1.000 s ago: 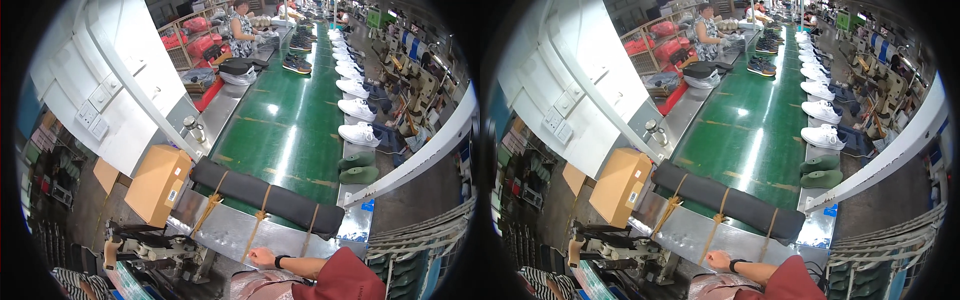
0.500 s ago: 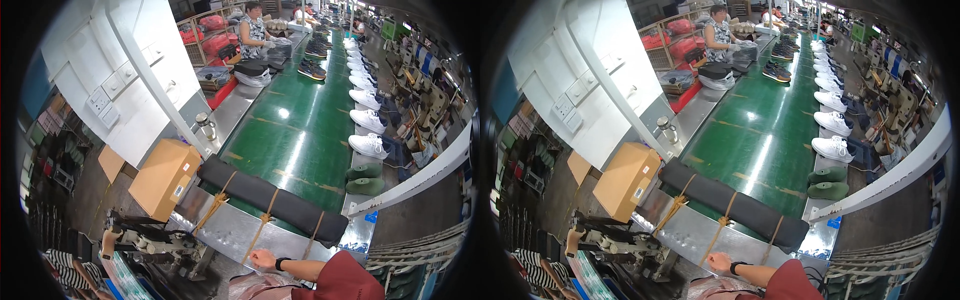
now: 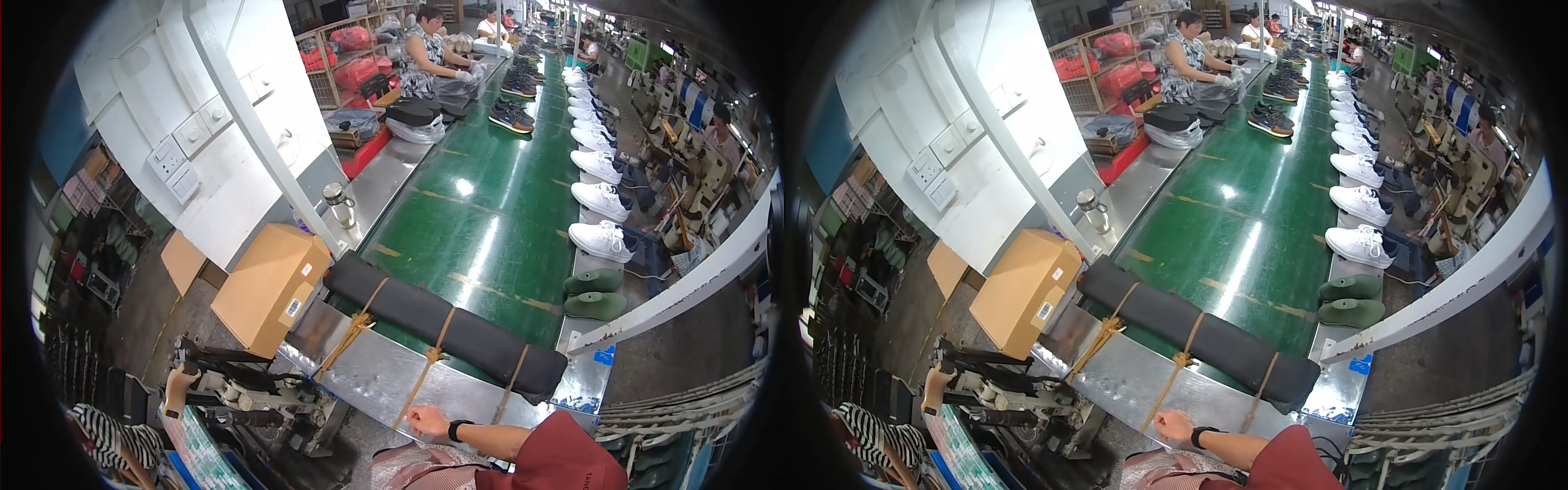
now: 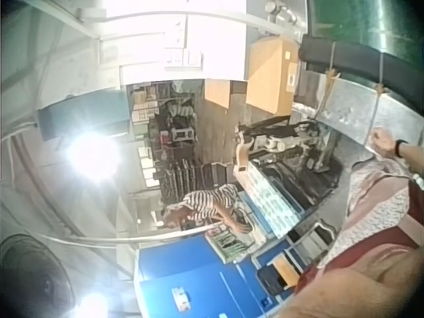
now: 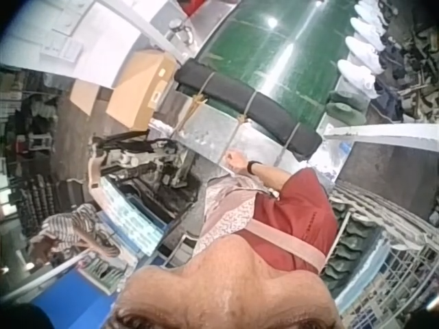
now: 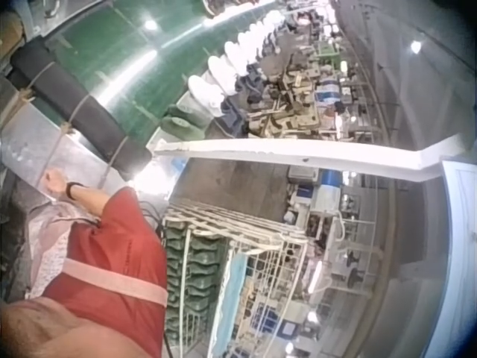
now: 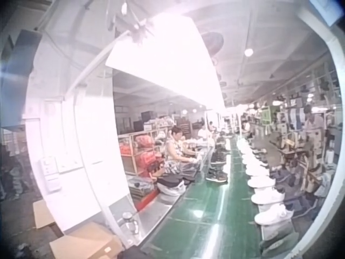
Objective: Organizing finished shoes and green shoe lasts from an assembly line onto a storage rack.
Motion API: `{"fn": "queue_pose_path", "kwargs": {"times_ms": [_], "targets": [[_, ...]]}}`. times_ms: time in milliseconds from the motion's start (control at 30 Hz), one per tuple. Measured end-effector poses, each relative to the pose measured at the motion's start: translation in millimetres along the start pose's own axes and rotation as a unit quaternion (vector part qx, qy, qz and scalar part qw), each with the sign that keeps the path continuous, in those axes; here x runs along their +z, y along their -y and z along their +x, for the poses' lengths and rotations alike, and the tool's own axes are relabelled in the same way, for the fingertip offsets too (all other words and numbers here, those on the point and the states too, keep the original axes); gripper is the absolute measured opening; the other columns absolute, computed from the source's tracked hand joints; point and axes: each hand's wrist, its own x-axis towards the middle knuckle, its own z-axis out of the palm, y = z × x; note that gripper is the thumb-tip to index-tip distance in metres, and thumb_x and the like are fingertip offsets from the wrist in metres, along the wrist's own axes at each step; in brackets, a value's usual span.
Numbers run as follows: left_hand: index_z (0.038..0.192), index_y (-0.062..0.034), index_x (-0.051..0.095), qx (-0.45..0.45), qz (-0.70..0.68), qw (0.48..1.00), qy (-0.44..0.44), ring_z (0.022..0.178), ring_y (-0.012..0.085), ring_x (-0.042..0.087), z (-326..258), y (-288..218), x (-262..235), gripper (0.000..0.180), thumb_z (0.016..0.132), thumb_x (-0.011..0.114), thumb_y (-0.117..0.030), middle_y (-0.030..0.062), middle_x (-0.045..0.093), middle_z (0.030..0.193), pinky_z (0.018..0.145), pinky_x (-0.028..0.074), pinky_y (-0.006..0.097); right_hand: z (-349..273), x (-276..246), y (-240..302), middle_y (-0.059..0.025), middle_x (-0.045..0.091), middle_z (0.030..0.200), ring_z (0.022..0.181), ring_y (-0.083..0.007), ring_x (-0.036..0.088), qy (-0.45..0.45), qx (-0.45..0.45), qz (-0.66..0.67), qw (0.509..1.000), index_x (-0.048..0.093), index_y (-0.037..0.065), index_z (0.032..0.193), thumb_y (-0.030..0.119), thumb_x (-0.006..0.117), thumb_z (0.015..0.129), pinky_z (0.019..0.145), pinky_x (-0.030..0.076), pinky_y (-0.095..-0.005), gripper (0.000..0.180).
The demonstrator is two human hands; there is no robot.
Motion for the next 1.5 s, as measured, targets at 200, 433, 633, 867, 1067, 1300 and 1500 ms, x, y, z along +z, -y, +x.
{"fn": "queue_pose_path", "kwargs": {"times_ms": [200,433,633,867,1067,1300,1500], "targets": [[0.140,-0.0154,0.053,0.027,0.022,0.999,0.021,0.126,0.0398,0.055,12,-3,-5,0.063,0.094,0.043,-0.057,0.0204,0.057,0.139,0.104,0.043,0.050,0,4,-4,-0.0013,0.073,0.071,0.065,-0.0158,0.072,-0.022,-0.003,0.002,1.000,0.066,0.009,0.088,0.021,0.056,0.091,0.065,0.054,-0.0314,0.016],[0.137,-0.0154,0.056,0.054,0.042,0.997,0.048,0.124,0.0392,0.057,27,-11,-11,0.060,0.093,0.046,-0.055,0.0197,0.059,0.137,0.103,0.044,0.050,4,7,-9,-0.0032,0.074,0.074,0.065,-0.0162,0.073,-0.023,-0.014,0.014,1.000,0.066,0.008,0.090,0.019,0.056,0.090,0.065,0.055,-0.0314,0.015],[0.134,-0.0155,0.059,0.079,0.064,0.993,0.067,0.122,0.0387,0.059,51,-21,-32,0.058,0.092,0.049,-0.053,0.0191,0.060,0.136,0.102,0.045,0.050,2,5,-8,-0.0050,0.075,0.077,0.067,-0.0166,0.074,-0.016,-0.004,0.027,0.999,0.067,0.007,0.092,0.018,0.057,0.090,0.066,0.056,-0.0309,0.015],[0.131,-0.0155,0.063,0.113,0.095,0.985,0.084,0.120,0.0381,0.061,96,-47,-78,0.055,0.091,0.052,-0.051,0.0184,0.062,0.134,0.101,0.047,0.049,0,-6,-1,-0.0048,0.074,0.077,0.066,-0.0160,0.074,-0.021,0.014,0.039,0.999,0.068,0.006,0.092,0.018,0.057,0.090,0.065,0.056,-0.0309,0.016],[0.128,-0.0155,0.066,0.064,-0.001,0.996,0.057,0.119,0.0376,0.063,83,-58,-59,0.052,0.089,0.055,-0.049,0.0178,0.063,0.133,0.100,0.048,0.049,12,16,-1,-0.0073,0.073,0.076,0.065,-0.0151,0.072,0.035,0.016,0.054,0.998,0.066,0.002,0.098,0.015,0.056,0.094,0.062,0.056,-0.0301,0.017],[0.124,-0.0147,0.069,-0.163,-0.266,0.950,-0.014,0.119,0.0359,0.064,-36,-65,13,0.047,0.090,0.056,-0.044,0.0188,0.065,0.130,0.098,0.050,0.048,9,-12,-30,-0.0149,0.068,0.076,0.059,-0.0222,0.069,0.023,0.041,0.120,0.992,0.055,-0.003,0.105,0.010,0.054,0.100,0.050,0.056,-0.0279,0.014],[0.121,-0.0088,0.070,-0.240,-0.328,0.911,-0.067,0.118,0.0369,0.064,-67,-104,23,0.039,0.094,0.049,-0.029,0.0202,0.067,0.126,0.098,0.051,0.046,21,-10,-12,-0.0145,0.066,0.074,0.056,-0.0214,0.068,0.090,0.012,-0.007,0.996,0.054,-0.002,0.100,0.004,0.052,0.097,0.048,0.055,-0.0278,0.007]]}}
